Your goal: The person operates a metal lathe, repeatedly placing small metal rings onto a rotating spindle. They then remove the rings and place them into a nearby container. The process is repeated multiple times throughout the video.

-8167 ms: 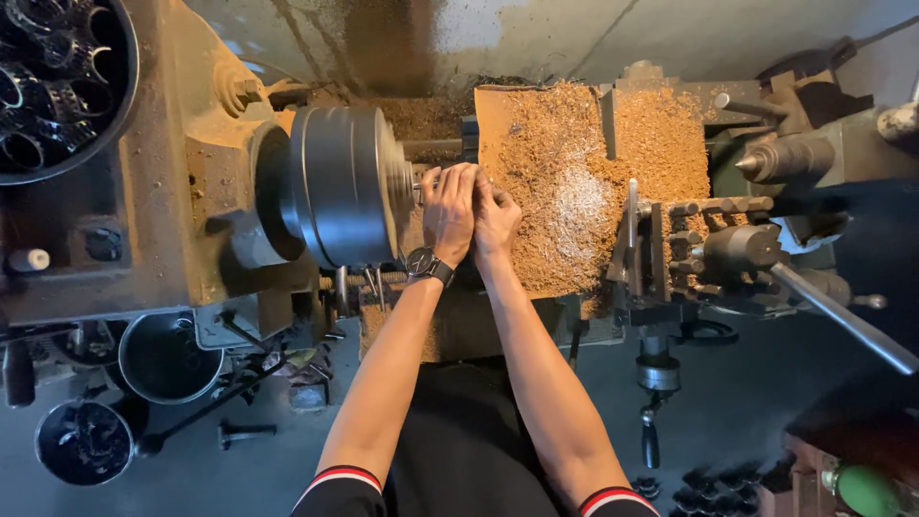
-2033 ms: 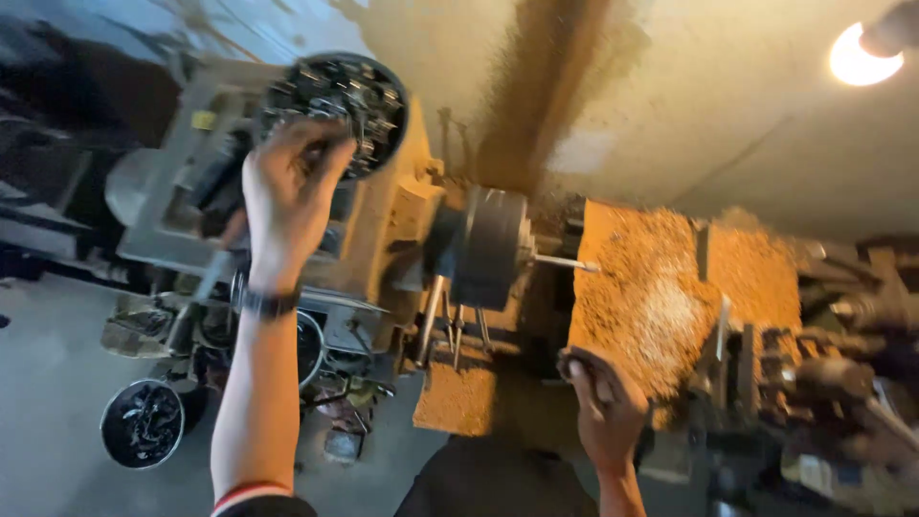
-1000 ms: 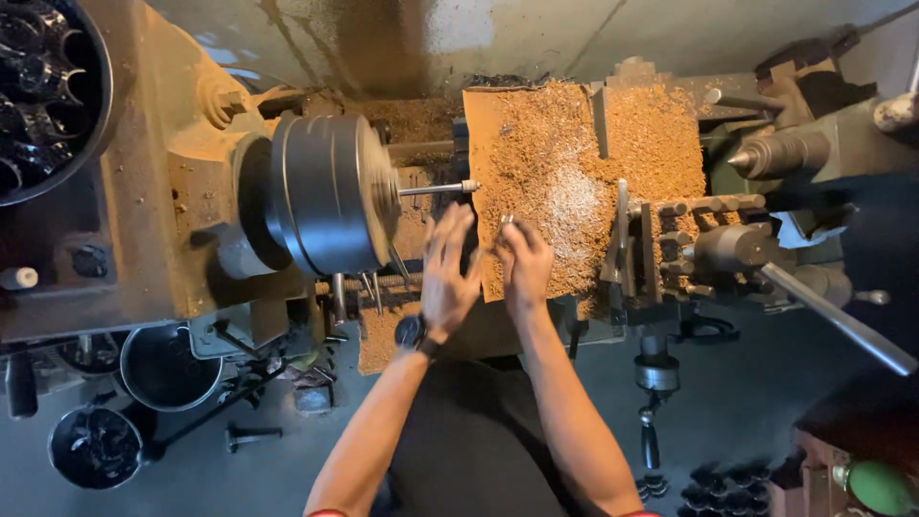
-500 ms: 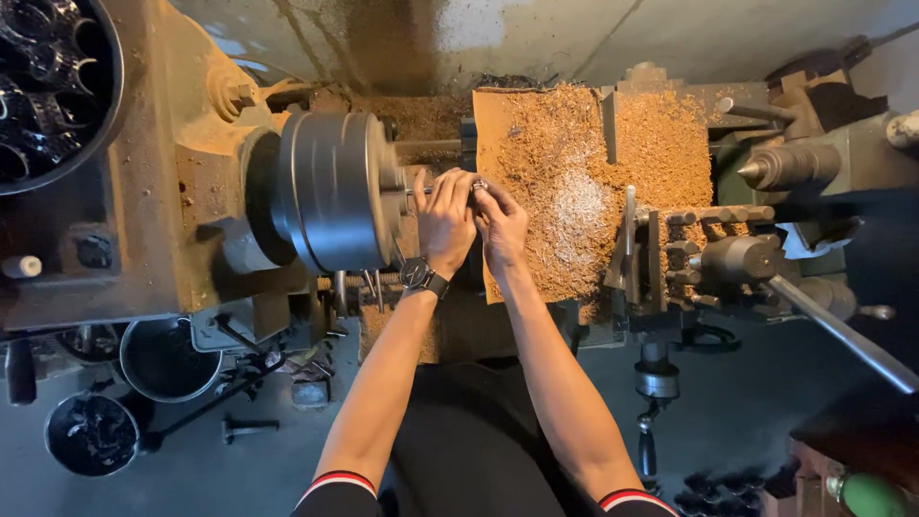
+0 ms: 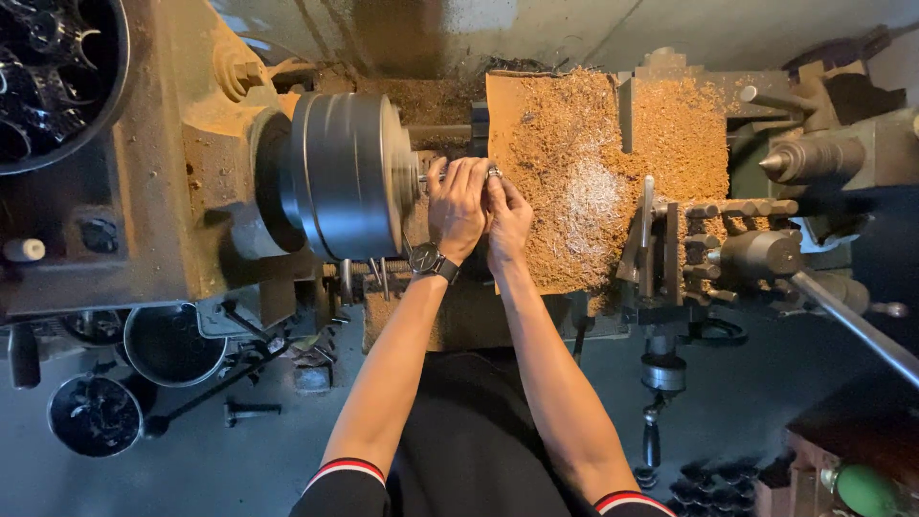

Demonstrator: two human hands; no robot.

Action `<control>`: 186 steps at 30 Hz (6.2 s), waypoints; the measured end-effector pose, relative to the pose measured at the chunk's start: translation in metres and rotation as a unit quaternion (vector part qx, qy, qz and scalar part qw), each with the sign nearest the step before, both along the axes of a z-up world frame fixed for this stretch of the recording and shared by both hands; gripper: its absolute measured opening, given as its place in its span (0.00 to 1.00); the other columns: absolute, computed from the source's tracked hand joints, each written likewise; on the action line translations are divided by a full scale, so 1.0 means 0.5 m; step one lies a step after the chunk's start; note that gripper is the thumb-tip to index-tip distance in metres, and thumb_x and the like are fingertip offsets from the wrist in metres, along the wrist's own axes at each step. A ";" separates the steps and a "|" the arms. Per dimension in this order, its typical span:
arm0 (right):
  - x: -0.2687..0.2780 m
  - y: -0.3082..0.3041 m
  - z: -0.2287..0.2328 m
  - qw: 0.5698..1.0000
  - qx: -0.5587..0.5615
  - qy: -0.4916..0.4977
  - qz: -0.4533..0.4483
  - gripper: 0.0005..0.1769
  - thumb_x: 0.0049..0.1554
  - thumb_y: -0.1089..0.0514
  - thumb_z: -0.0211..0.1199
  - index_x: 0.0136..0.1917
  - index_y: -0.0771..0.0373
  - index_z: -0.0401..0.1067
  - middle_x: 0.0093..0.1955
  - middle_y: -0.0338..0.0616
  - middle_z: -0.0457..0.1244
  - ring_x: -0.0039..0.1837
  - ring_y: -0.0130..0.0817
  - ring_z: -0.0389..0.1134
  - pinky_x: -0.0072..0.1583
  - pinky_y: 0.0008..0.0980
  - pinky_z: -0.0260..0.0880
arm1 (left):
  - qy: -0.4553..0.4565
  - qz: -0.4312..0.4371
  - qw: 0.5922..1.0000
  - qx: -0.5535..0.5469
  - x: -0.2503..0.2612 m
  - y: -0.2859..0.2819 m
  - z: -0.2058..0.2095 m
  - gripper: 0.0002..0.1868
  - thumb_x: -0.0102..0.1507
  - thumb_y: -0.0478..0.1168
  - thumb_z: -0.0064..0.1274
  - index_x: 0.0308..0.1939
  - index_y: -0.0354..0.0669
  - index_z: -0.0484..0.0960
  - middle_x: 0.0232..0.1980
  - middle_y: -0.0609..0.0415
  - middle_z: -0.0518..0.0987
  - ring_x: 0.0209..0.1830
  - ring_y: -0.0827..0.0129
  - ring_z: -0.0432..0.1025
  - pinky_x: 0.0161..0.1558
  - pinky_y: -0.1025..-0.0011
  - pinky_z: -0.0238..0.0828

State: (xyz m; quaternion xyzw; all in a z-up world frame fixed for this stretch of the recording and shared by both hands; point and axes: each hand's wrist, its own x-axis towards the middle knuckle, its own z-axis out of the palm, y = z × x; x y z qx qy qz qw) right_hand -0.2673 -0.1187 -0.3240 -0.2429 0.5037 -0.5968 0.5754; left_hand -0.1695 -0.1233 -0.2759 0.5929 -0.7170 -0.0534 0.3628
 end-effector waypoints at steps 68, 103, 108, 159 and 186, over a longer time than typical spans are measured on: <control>0.001 -0.019 -0.027 0.991 0.038 0.130 -0.022 0.22 0.63 0.49 0.67 0.47 0.75 0.77 0.41 0.42 0.68 0.42 0.24 0.64 0.44 0.25 0.67 | -0.013 -0.005 1.000 0.001 -0.003 -0.001 0.028 0.17 0.71 0.38 0.42 0.63 0.38 0.74 0.59 0.48 0.77 0.62 0.59 0.71 0.70 0.57 0.55; 0.007 -0.009 -0.017 1.000 0.008 0.024 -0.004 0.20 0.60 0.50 0.68 0.53 0.72 0.77 0.44 0.39 0.69 0.42 0.23 0.65 0.44 0.24 0.66 | 0.002 -0.011 1.000 0.006 0.006 0.002 0.040 0.15 0.69 0.38 0.44 0.59 0.38 0.75 0.57 0.49 0.78 0.61 0.58 0.71 0.68 0.57 0.57; 0.015 -0.008 -0.046 0.994 0.060 0.079 -0.044 0.22 0.63 0.50 0.68 0.50 0.75 0.76 0.42 0.42 0.69 0.41 0.23 0.65 0.44 0.23 0.67 | 0.015 -0.027 0.999 0.011 0.007 0.005 0.035 0.16 0.69 0.37 0.44 0.60 0.39 0.75 0.58 0.48 0.77 0.63 0.58 0.70 0.69 0.57 0.56; -0.080 0.205 0.365 0.892 -0.194 0.408 0.008 0.23 0.58 0.69 0.69 0.66 0.65 0.70 0.59 0.46 0.63 0.58 0.32 0.70 0.58 0.31 0.76 | 0.625 -0.097 0.719 0.287 -0.032 0.206 0.180 0.13 0.72 0.39 0.51 0.55 0.33 0.82 0.49 0.53 0.84 0.47 0.74 0.77 0.52 0.71 0.78; -0.089 0.230 0.245 0.992 -0.039 0.098 0.071 0.23 0.61 0.66 0.62 0.69 0.71 0.68 0.61 0.46 0.67 0.60 0.33 0.70 0.62 0.28 0.72 | 0.296 -0.067 0.950 0.077 -0.039 0.222 0.206 0.24 0.59 0.23 0.57 0.59 0.39 0.78 0.58 0.46 0.78 0.57 0.57 0.78 0.57 0.68 0.78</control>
